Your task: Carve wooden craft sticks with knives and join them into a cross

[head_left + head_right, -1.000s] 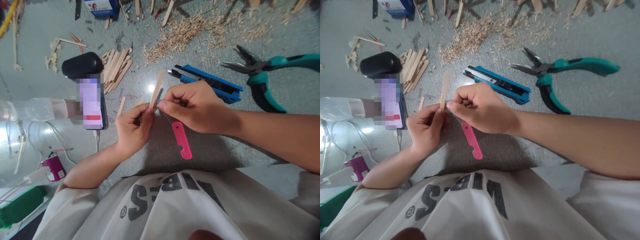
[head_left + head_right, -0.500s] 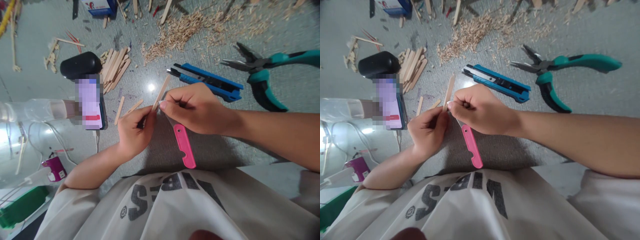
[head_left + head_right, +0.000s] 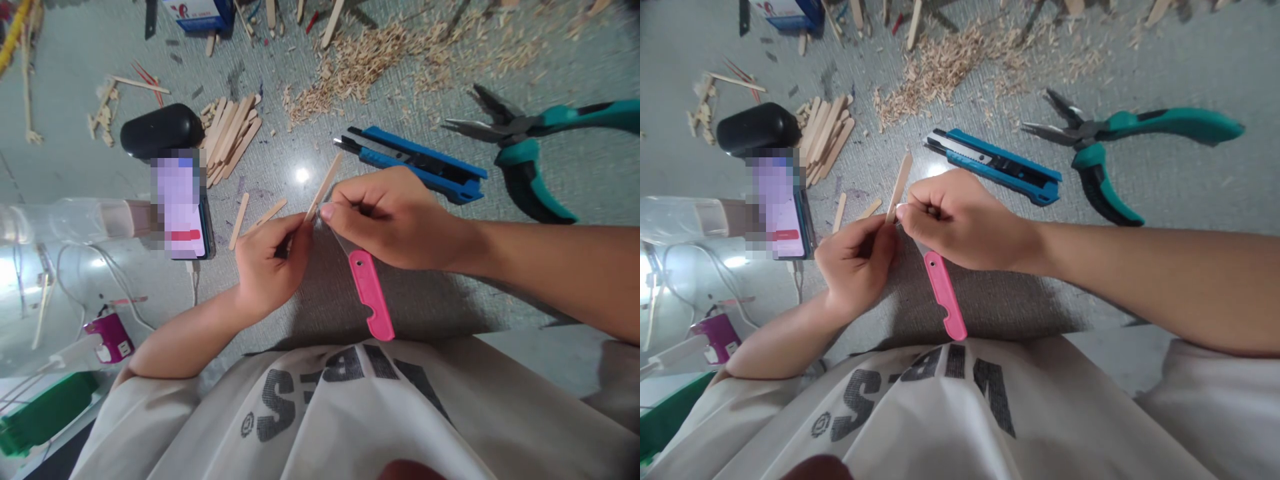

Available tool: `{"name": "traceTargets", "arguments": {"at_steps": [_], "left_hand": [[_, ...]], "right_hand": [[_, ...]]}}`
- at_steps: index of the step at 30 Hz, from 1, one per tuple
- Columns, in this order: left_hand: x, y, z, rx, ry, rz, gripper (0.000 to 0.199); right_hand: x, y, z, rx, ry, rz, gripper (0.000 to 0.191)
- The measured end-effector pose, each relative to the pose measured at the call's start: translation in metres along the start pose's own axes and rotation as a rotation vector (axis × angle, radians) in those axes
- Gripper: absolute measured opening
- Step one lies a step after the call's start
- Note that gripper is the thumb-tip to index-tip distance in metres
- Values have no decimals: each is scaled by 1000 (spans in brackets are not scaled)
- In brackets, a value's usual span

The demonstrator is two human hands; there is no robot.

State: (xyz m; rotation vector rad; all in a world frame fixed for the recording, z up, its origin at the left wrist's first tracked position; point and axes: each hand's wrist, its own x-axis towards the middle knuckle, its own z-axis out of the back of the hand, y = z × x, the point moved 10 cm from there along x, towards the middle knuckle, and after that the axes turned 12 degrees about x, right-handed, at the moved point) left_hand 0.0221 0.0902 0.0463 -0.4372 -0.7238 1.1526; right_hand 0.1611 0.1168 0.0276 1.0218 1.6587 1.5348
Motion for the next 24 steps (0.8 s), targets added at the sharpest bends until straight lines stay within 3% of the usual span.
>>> {"name": "traceTargets", "arguments": {"at_steps": [7, 19, 24], "left_hand": [[-1, -6, 3, 63, -38, -77, 11], [-6, -24, 5, 269, -27, -303, 12], [-5, -26, 1, 294, 40, -314, 15]], "right_hand": [[-2, 2, 1, -47, -4, 42, 49], [1, -2, -6, 13, 117, -125, 48], [1, -5, -8, -1, 152, -172, 47]]}}
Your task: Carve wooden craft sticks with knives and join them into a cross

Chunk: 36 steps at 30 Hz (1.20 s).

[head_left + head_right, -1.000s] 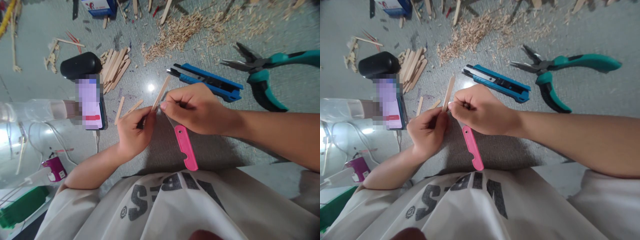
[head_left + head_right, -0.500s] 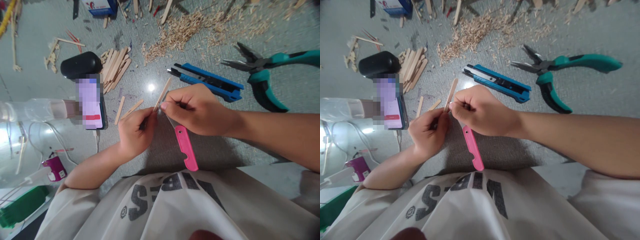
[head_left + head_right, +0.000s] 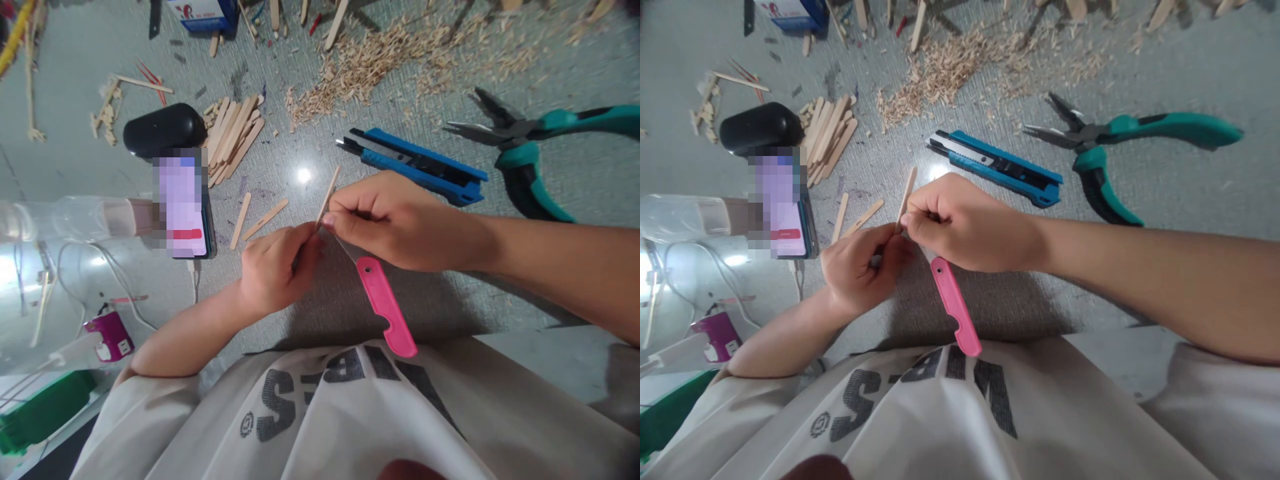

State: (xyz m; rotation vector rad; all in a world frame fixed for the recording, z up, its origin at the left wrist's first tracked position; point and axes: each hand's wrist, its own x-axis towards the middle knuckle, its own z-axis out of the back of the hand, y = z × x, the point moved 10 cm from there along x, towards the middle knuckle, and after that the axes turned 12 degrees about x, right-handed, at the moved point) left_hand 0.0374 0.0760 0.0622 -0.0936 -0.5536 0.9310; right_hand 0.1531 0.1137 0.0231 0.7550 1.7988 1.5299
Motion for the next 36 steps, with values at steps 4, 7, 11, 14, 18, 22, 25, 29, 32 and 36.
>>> {"name": "traceTargets", "arguments": {"at_steps": [4, 7, 11, 14, 18, 22, 25, 29, 32, 36], "left_hand": [[0, -1, -1, -50, 2, 28, 15], [-3, 10, -4, -216, -13, 174, 12], [-10, 27, -20, -493, -2, 371, 18], [-11, 36, -19, -602, -73, 429, 25], [-7, 37, -9, -607, -143, 389, 19], [-5, 25, 8, -563, -233, 205, 12], [-6, 21, 10, -558, -248, 154, 15], [-8, 22, 11, -569, -277, 165, 14], [-8, 18, 15, -506, -302, 100, 14], [-6, 13, 17, -440, -294, 18, 13]], "right_hand": [[1, 0, 0, -20, 16, 22, 46], [2, 2, 3, 6, 3, 61, 47], [2, -3, 9, 27, -72, 68, 54], [-2, -6, 13, -10, -166, 117, 47], [-12, -5, 14, -23, -252, 257, 30], [-18, -2, 12, -69, -259, 288, 23], [-16, -2, 7, -65, -203, 263, 23], [-17, 0, 10, -26, -235, 284, 25], [-20, 2, 16, -36, -293, 314, 24], [-19, 0, 15, -60, -262, 278, 25]]}}
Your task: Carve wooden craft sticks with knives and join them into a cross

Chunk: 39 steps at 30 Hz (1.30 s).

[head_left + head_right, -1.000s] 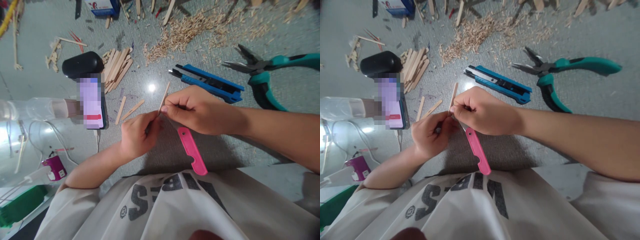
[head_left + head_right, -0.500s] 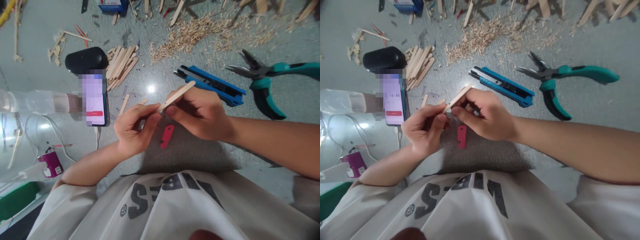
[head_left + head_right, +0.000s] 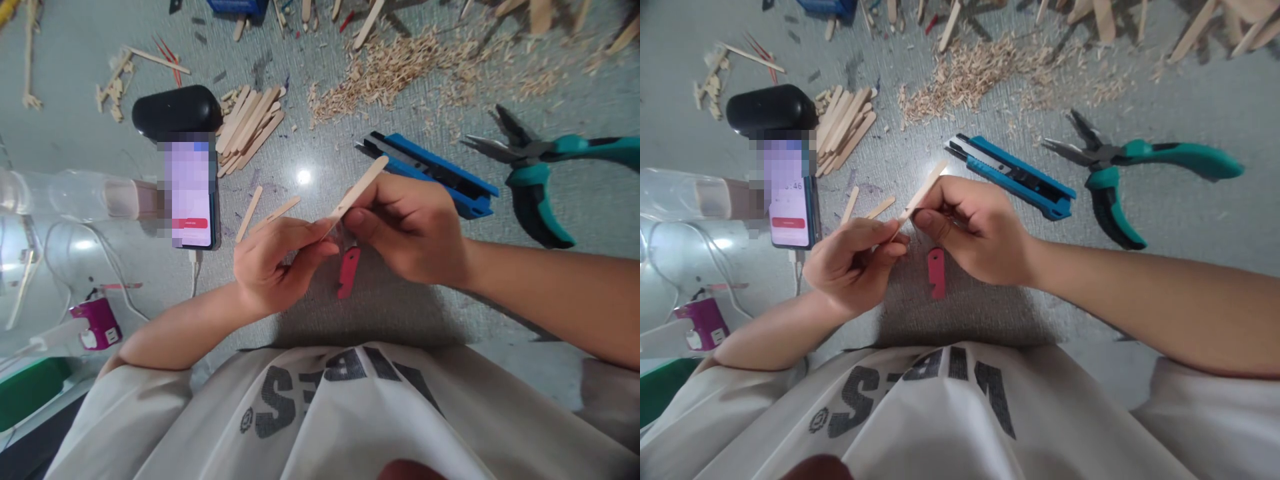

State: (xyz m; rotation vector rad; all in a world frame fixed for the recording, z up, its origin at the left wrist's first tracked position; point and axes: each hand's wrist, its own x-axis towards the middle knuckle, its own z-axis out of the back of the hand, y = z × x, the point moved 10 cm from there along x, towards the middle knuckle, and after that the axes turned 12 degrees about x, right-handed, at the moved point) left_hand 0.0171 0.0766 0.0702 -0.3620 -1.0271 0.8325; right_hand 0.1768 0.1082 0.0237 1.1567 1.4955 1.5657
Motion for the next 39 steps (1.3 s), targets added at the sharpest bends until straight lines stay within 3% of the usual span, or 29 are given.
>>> {"name": "traceTargets", "arguments": {"at_steps": [5, 14, 31, 36, 39], "left_hand": [[3, -3, -1, 31, 15, -17, 14], [4, -6, -4, 84, 20, 11, 16], [-3, 3, -8, 69, 29, 103, 15], [-8, 26, -10, -46, -10, 340, 7], [-12, 43, -16, -207, -21, 535, 18]], "right_hand": [[4, 2, -3, -55, 45, 16, 25], [8, -8, -5, -24, 144, -112, 17], [9, -17, -9, 50, 174, -218, 17], [11, -19, -4, 83, 72, -231, 30], [11, -21, -7, 205, 49, -278, 40]]}}
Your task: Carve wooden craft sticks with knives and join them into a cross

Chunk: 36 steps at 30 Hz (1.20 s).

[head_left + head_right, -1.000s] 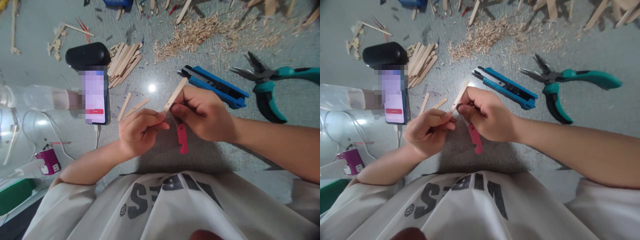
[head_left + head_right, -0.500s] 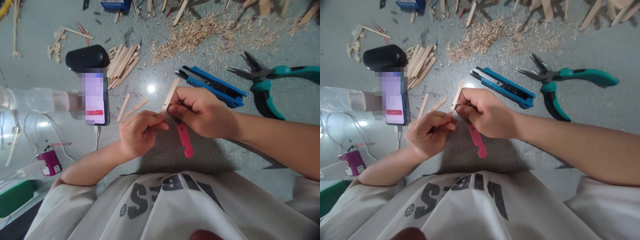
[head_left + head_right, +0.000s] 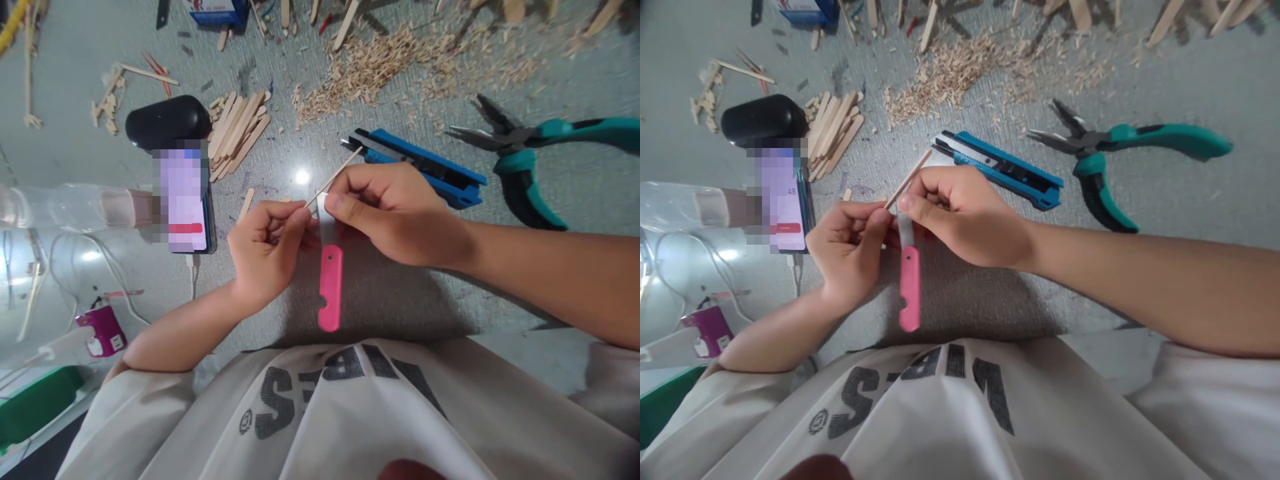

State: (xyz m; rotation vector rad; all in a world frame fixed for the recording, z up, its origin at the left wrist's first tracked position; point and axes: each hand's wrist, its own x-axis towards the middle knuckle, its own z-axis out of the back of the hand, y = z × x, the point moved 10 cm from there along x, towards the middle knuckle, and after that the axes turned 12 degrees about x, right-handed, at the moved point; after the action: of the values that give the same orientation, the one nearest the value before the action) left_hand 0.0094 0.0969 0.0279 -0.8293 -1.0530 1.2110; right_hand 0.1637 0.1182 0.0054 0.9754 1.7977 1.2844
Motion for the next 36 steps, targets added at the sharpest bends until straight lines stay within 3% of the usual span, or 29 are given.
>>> {"name": "traceTargets", "arguments": {"at_steps": [4, 10, 19, 26, 31, 36], "left_hand": [[-1, 11, 0, -36, -13, 149, 31], [-3, -3, 1, -19, -37, 25, 16], [0, 3, -7, -19, 65, 83, 26], [8, 7, -7, -5, 99, 119, 40], [9, 13, -10, -30, 135, 170, 38], [11, 20, -9, -38, 138, 248, 37]], "right_hand": [[0, 4, -10, 123, 60, -17, 48], [-2, 10, -18, 113, 138, -4, 56], [3, 4, -10, 92, 42, -201, 46], [8, 8, -8, 107, 94, -218, 44], [9, 5, -6, 149, 80, -223, 45], [10, 1, -1, 162, 45, -321, 43]]}}
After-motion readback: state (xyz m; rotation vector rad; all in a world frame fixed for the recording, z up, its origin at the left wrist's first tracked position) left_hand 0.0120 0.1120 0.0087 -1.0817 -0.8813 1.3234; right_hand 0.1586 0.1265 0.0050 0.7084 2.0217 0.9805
